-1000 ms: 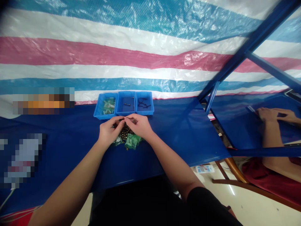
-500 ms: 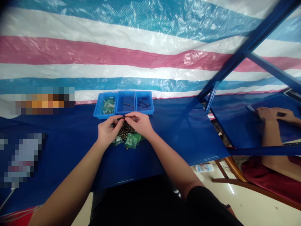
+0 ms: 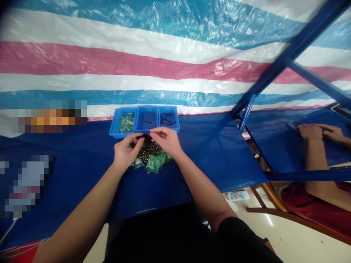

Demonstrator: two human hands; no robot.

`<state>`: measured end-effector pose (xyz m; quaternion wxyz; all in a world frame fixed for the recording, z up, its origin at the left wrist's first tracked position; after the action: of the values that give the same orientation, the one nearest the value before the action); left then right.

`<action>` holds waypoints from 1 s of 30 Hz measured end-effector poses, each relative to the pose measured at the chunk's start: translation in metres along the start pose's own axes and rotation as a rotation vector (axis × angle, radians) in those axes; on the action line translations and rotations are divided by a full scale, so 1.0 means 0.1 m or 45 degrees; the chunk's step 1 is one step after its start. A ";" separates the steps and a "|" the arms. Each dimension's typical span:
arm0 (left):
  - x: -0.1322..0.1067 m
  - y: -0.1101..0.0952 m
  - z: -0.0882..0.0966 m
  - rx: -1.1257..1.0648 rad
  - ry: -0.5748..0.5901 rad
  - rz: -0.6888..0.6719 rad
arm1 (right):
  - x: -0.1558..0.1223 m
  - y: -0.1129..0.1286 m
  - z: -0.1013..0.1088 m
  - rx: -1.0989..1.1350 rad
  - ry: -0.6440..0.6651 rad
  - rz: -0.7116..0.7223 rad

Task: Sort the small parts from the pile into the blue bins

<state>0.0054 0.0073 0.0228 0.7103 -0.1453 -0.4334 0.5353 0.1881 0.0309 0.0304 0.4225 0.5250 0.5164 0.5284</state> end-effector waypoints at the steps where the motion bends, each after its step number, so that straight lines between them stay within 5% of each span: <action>1: 0.00 0.00 0.00 0.001 0.006 0.008 | 0.01 0.01 0.04 -0.003 -0.030 0.001; 8: 0.00 0.00 0.00 0.010 0.037 0.024 | 0.12 0.05 0.33 -0.087 -0.248 0.009; 15: 0.00 -0.03 0.01 0.011 0.028 0.029 | 0.10 0.06 0.35 -0.374 -0.208 0.169; 18: 0.01 -0.04 0.02 0.038 0.008 0.041 | 0.04 0.08 0.25 -0.624 -0.044 0.255; 24: 0.01 -0.05 0.03 0.071 0.004 0.047 | -0.07 0.05 0.01 -1.170 0.538 0.252; 30: 0.01 -0.04 0.02 0.066 -0.012 0.033 | -0.11 0.06 -0.05 -1.258 0.632 0.345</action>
<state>0.0062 0.0060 0.0272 0.7047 -0.1299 -0.4208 0.5563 0.1844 0.0189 0.0350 0.4125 0.1867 0.2198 0.8641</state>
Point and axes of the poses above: each hand's wrist, its own x-axis towards the middle knuckle, its own z-axis out of the back of the hand, y = z × x, the point moved 2 cm from there along x, towards the middle knuckle
